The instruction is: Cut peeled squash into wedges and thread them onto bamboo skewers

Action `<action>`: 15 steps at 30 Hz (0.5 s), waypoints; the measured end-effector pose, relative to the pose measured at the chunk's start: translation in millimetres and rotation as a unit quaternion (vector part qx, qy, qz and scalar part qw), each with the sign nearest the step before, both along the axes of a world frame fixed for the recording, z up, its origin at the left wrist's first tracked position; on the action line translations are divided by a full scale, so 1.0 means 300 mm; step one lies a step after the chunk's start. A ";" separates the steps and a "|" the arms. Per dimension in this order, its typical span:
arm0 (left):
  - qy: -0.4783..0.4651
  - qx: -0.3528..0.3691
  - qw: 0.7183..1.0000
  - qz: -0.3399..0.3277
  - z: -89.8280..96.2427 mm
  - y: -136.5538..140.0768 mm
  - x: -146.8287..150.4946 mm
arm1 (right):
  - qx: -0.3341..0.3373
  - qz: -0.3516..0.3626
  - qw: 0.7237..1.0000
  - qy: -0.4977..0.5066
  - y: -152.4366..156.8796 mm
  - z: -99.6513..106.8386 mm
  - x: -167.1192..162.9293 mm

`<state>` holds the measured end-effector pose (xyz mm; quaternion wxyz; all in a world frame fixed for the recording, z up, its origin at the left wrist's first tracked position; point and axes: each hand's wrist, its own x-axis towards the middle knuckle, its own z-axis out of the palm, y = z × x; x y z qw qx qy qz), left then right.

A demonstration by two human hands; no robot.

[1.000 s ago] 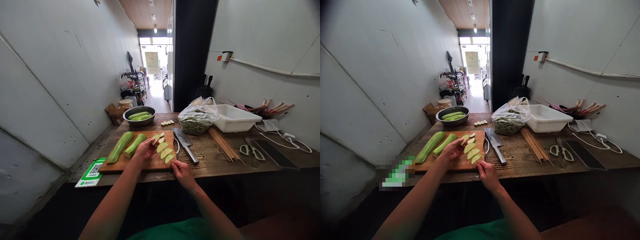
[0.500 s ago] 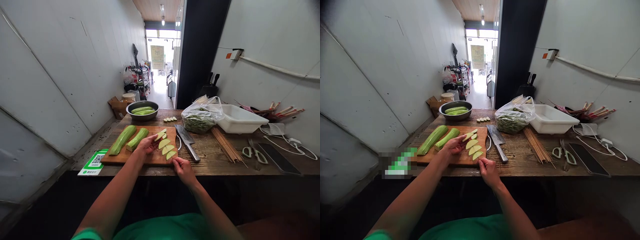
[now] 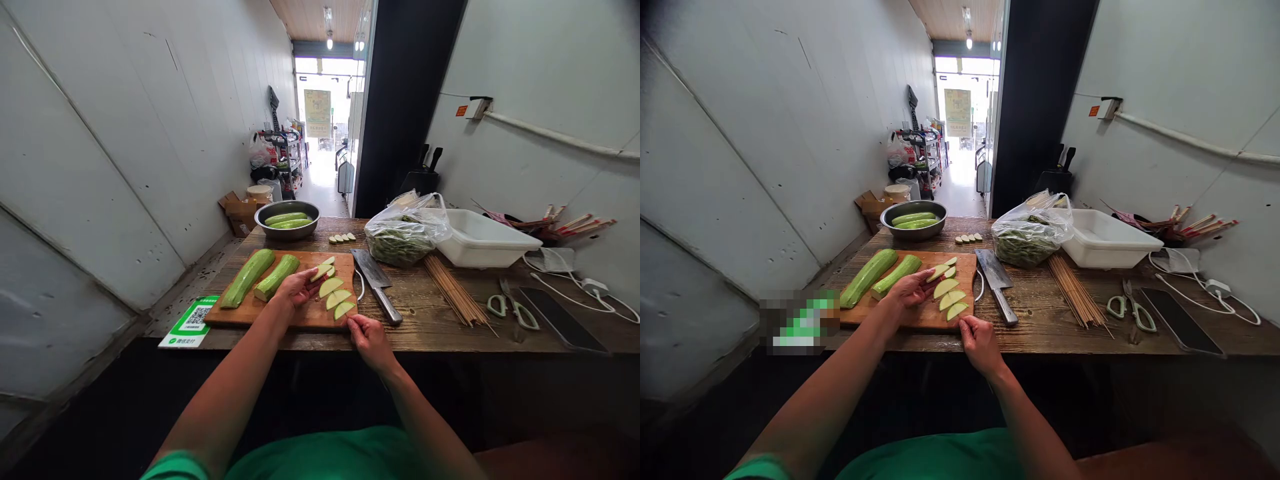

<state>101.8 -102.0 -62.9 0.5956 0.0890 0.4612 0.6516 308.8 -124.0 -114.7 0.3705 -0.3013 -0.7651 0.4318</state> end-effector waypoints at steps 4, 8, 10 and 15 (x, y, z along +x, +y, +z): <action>0.001 0.000 1.000 0.003 0.001 0.002 -0.001 | -0.005 -0.003 1.000 -0.002 0.001 -0.002 0.000; 0.004 0.001 1.000 0.002 -0.003 0.003 -0.001 | 0.001 -0.001 1.000 -0.002 0.001 0.000 0.000; 0.006 0.003 1.000 0.001 -0.004 0.003 0.000 | 0.006 0.000 1.000 -0.001 0.000 0.003 0.000; 0.018 0.001 1.000 -0.007 -0.007 0.003 -0.003 | -0.003 -0.003 1.000 -0.005 -0.001 0.004 0.000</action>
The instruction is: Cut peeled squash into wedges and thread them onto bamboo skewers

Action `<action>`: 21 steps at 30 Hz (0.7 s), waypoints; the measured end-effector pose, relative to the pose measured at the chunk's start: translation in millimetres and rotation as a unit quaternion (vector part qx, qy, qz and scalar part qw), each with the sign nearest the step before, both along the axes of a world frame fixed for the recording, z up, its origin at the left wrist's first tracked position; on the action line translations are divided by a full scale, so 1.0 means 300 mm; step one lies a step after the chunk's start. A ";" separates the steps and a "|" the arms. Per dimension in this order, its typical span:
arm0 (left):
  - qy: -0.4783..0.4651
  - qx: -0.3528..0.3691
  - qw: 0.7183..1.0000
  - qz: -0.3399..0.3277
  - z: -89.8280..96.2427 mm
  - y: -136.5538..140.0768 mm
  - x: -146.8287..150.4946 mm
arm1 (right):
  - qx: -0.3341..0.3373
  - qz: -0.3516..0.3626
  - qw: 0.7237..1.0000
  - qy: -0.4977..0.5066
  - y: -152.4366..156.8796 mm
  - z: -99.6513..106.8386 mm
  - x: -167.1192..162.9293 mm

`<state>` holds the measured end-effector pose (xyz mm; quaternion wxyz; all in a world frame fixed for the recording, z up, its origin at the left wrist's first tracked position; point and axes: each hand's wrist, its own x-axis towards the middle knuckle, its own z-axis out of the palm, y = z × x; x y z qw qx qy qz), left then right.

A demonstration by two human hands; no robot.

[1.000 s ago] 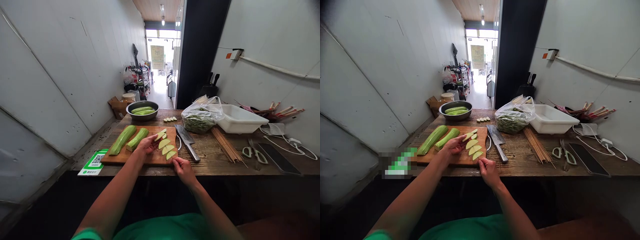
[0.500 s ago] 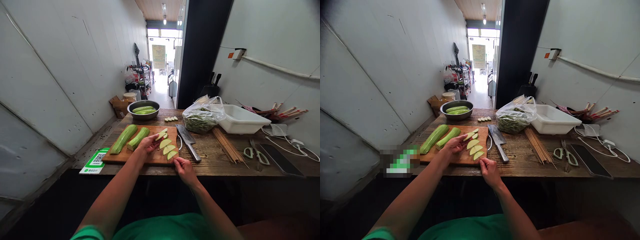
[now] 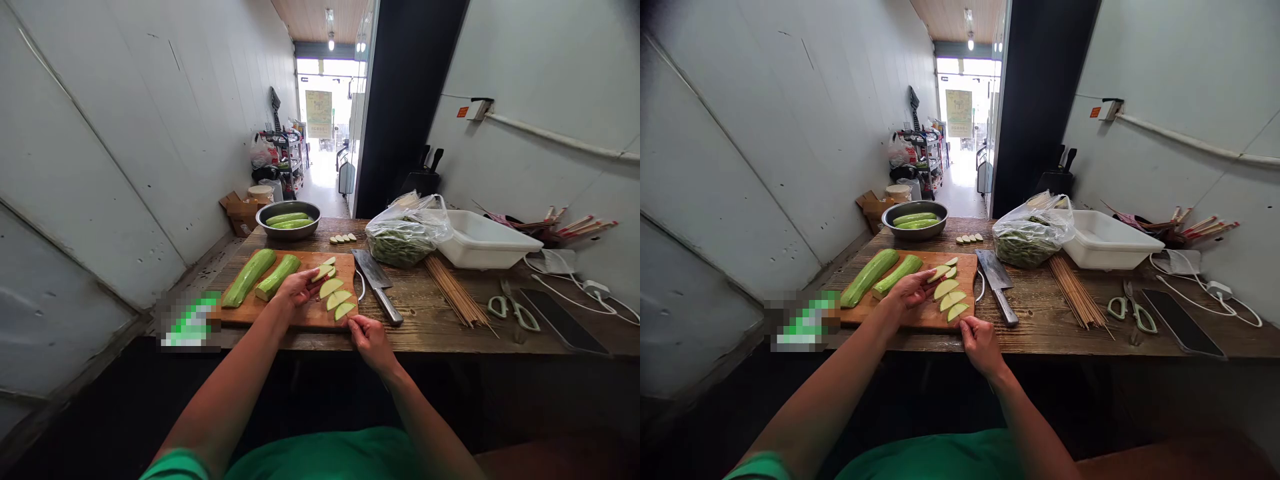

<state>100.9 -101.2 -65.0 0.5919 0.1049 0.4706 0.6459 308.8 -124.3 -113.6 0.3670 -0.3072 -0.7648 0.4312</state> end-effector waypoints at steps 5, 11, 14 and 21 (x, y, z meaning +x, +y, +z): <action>0.016 0.002 1.000 -0.008 -0.009 0.004 -0.003 | 0.007 -0.001 1.000 -0.002 -0.002 0.003 0.000; 0.032 -0.008 0.999 -0.008 -0.011 0.003 -0.003 | 0.014 0.004 1.000 -0.004 -0.003 0.008 0.002; 0.042 -0.012 0.999 -0.007 -0.009 0.000 0.000 | 0.015 0.002 1.000 -0.008 -0.003 0.009 0.003; 0.071 -0.014 0.997 -0.009 0.002 -0.008 0.015 | 0.014 0.005 1.000 -0.007 0.001 0.004 0.002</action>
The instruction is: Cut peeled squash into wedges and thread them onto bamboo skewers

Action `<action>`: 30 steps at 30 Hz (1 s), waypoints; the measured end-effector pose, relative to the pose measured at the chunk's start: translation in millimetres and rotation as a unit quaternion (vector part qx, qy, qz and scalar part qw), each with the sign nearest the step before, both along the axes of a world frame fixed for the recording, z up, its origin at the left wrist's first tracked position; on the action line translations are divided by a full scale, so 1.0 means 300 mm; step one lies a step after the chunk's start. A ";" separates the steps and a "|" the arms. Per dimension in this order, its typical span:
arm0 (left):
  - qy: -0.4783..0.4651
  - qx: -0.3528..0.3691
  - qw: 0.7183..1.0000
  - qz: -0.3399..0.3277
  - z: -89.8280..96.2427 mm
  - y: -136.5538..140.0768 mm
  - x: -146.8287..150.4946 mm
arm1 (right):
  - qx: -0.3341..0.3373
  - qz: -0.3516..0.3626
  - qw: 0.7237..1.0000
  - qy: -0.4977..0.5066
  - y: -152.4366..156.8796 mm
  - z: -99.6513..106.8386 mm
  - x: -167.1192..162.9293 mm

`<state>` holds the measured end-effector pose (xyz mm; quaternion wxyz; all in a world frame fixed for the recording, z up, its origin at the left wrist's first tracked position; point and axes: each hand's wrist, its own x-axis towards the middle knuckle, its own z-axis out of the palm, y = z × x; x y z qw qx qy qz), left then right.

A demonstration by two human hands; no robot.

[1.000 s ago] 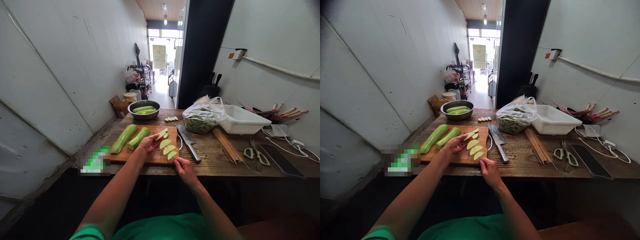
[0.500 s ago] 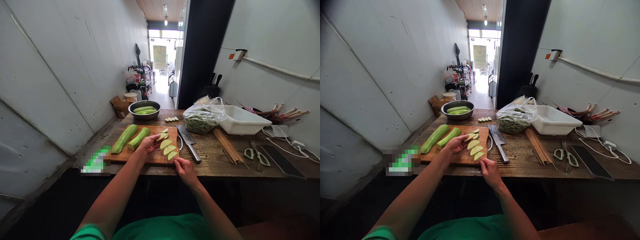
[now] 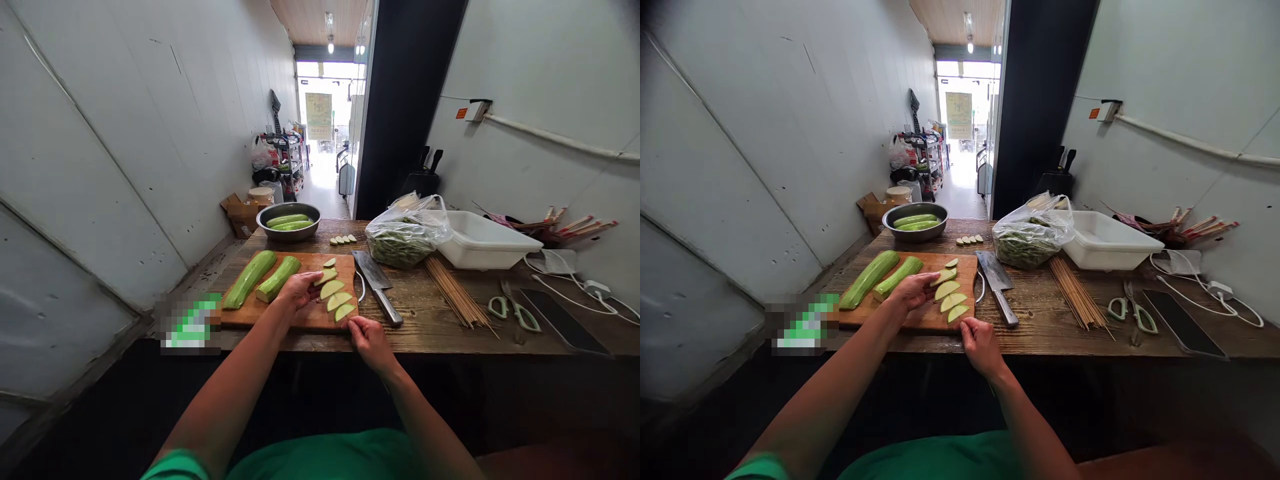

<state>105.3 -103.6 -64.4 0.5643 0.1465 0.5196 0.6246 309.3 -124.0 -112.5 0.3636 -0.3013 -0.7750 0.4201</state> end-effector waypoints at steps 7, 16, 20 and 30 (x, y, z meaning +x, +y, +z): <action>0.015 0.003 1.000 -0.010 0.005 -0.003 0.018 | -0.004 0.002 1.000 0.003 0.002 0.003 -0.004; -0.025 0.044 0.999 -0.014 0.030 -0.012 0.050 | -0.029 -0.015 0.999 0.033 0.010 -0.015 -0.011; -0.091 0.059 0.993 -0.035 0.027 -0.038 0.089 | -0.036 -0.045 0.997 0.059 -0.003 -0.022 -0.015; -0.058 0.056 0.997 0.012 0.024 -0.047 0.188 | 0.017 -0.058 0.997 0.047 -0.011 -0.019 -0.018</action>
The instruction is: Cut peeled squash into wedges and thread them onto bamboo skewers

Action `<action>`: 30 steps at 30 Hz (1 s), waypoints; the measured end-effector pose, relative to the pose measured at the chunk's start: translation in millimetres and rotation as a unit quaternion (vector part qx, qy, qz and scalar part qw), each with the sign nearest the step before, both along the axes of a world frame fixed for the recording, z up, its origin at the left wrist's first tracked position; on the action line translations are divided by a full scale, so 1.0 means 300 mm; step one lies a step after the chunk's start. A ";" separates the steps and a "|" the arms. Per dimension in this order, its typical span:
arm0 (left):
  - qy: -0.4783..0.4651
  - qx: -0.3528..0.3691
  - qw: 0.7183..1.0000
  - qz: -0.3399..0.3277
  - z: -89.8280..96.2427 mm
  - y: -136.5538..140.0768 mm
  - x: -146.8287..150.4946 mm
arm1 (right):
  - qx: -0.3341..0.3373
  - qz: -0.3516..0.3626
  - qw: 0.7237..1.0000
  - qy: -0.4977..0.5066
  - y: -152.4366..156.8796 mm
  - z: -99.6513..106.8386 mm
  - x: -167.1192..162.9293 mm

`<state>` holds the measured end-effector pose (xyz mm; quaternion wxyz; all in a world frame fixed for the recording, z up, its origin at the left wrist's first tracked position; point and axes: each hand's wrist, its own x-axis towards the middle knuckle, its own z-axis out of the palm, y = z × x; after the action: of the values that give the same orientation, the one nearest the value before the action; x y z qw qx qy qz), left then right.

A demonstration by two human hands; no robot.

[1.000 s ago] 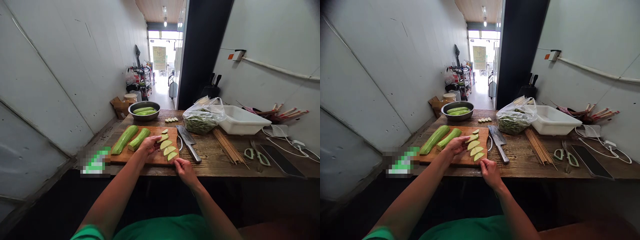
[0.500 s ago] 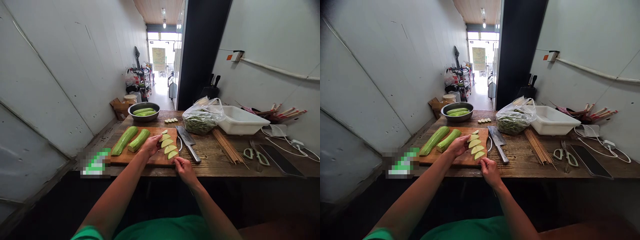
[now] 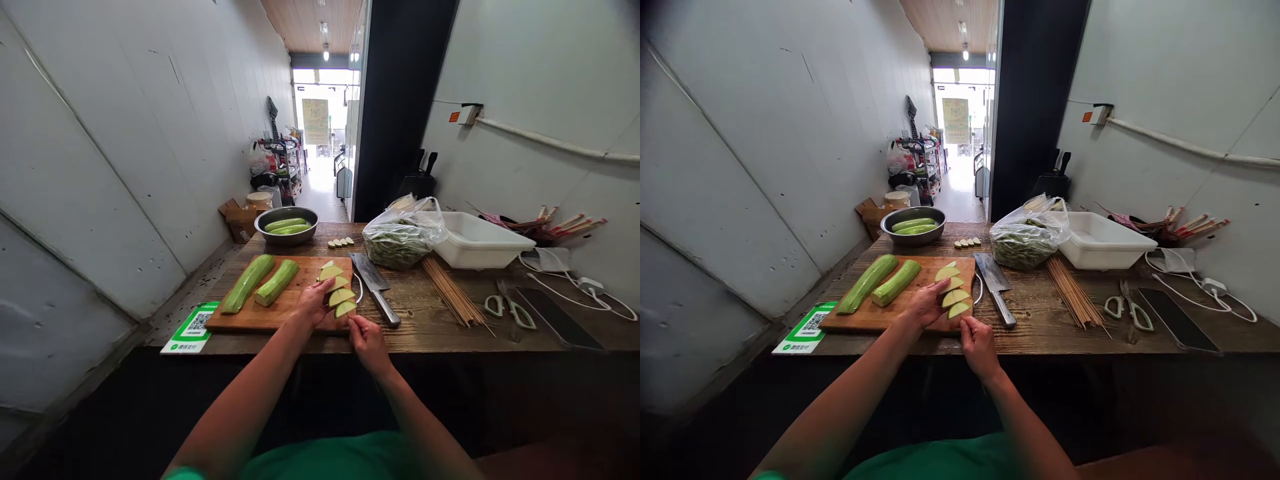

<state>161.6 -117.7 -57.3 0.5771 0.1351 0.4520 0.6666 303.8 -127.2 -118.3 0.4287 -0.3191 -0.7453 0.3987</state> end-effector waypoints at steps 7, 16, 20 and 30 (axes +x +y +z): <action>0.003 -0.011 1.000 -0.008 -0.014 0.012 -0.007 | 0.011 0.004 1.000 -0.007 0.003 -0.002 -0.001; 0.029 -0.010 0.999 -0.036 -0.033 0.024 -0.018 | 0.007 0.010 1.000 -0.004 0.000 0.014 0.009; 0.034 -0.014 0.999 -0.037 -0.040 0.029 -0.021 | -0.001 0.014 1.000 -0.001 0.004 0.011 0.007; -0.013 0.067 0.997 -0.026 -0.034 -0.012 -0.007 | -0.014 -0.025 0.999 0.020 0.017 0.005 -0.007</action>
<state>159.4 -121.4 -67.5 0.5896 0.1761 0.3955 0.6819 301.8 -122.1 -116.7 0.4489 -0.3361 -0.7225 0.4045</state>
